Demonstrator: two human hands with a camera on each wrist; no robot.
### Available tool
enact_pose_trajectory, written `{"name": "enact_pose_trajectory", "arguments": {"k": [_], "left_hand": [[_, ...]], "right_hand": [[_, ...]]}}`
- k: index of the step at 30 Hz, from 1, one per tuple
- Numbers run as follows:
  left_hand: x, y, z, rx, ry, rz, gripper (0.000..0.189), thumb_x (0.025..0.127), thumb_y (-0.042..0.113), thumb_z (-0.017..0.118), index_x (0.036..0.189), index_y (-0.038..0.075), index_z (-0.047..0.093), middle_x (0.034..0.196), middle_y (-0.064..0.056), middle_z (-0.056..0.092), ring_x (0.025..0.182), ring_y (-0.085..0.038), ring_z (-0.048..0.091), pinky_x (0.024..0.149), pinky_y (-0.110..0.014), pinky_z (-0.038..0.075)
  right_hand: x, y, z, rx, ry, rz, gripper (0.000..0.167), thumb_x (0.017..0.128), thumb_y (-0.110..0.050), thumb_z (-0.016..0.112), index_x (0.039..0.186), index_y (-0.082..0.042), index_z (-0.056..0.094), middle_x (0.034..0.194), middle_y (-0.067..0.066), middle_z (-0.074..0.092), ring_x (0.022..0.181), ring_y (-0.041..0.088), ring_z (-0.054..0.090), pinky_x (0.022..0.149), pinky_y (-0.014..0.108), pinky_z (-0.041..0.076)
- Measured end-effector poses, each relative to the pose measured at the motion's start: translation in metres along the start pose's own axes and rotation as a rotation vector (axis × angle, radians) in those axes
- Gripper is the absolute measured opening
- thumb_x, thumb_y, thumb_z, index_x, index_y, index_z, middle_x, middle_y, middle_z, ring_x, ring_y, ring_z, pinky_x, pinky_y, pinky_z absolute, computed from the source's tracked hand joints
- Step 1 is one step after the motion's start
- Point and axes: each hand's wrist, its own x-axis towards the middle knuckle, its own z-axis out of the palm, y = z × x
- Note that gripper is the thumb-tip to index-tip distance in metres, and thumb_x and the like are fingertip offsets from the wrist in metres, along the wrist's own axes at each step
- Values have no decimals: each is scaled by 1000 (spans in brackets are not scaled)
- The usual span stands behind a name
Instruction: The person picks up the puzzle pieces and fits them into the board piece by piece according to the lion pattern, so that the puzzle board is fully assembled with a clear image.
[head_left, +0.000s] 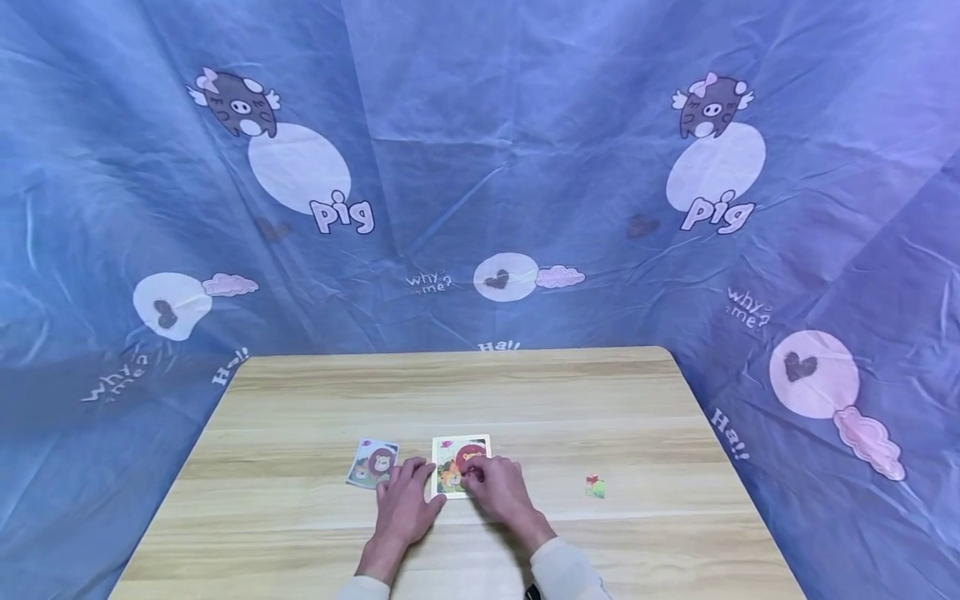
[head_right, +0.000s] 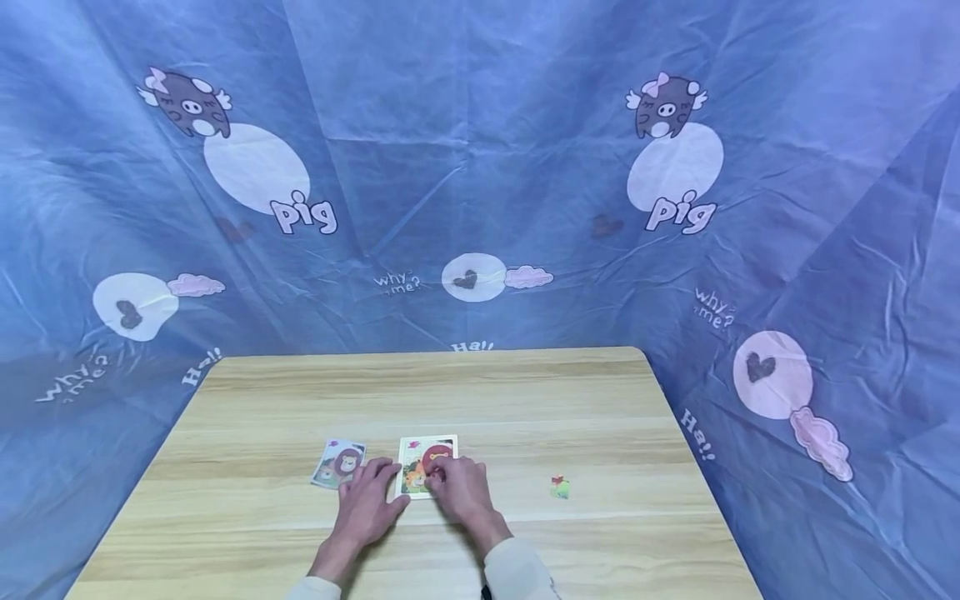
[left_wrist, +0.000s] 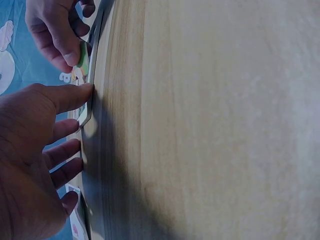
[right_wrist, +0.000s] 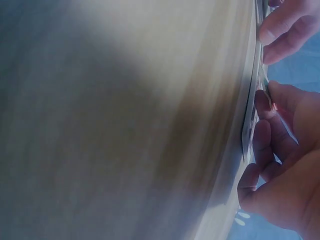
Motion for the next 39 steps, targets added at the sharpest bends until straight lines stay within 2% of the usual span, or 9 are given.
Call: {"name": "enact_pose_trajectory", "arguments": {"k": [3, 6, 15, 20, 26, 30, 35, 39], "left_hand": [[-1, 0, 0, -2, 1, -1, 54, 77, 36, 75, 124, 12, 64, 131, -7, 56, 114, -28, 50, 87, -48, 37], [-1, 0, 1, 0, 5, -1, 54, 77, 36, 75, 124, 12, 64, 131, -7, 56, 114, -28, 50, 86, -48, 37], [1, -2, 5, 10, 11, -4, 54, 77, 38, 74, 124, 13, 64, 131, -7, 56, 114, -27, 50, 86, -47, 37], [2, -2, 6, 15, 10, -5, 54, 77, 38, 74, 124, 13, 64, 131, -7, 56, 113, -26, 50, 85, -47, 37], [2, -2, 4, 3, 18, -1, 53, 78, 38, 74, 124, 13, 64, 131, -7, 56, 113, -27, 50, 86, -47, 36], [3, -1, 4, -3, 27, 4, 53, 77, 37, 74, 124, 13, 64, 131, -7, 56, 113, -27, 50, 85, -47, 36], [2, -1, 4, -2, 30, 8, 52, 78, 36, 74, 123, 13, 64, 131, -7, 57, 112, -27, 50, 84, -46, 36], [2, -1, 4, -1, 32, 11, 52, 78, 36, 74, 123, 13, 64, 131, -7, 57, 112, -27, 50, 84, -46, 36]], "right_hand": [[0, -2, 2, -61, 21, -19, 12, 82, -29, 73, 94, -26, 74, 79, -12, 71, 70, 4, 60, 78, 38, 48], [1, -4, 3, -99, 42, -39, 11, 81, -28, 74, 92, -26, 74, 81, -11, 72, 74, 10, 63, 79, 42, 48], [4, -5, 9, -130, 94, -28, 10, 77, -30, 76, 87, -26, 76, 84, -10, 72, 76, 11, 63, 70, 35, 42], [5, -7, 12, -138, 131, -29, 11, 75, -28, 78, 86, -26, 76, 93, -9, 73, 78, 11, 65, 68, 32, 40], [6, -12, 14, -166, 150, 17, 12, 74, -33, 79, 82, -26, 74, 86, -9, 71, 75, 12, 63, 67, 33, 38], [7, -14, 15, -201, 161, 28, 10, 72, -33, 79, 72, -28, 70, 89, -6, 72, 76, 16, 63, 65, 34, 38], [8, -15, 17, -261, 171, 48, 25, 71, -34, 79, 56, -30, 59, 92, -4, 72, 76, 18, 64, 62, 37, 40], [7, -16, 16, -268, 151, 46, 22, 72, -33, 77, 57, -29, 61, 88, -4, 70, 73, 18, 62, 63, 38, 41]]}}
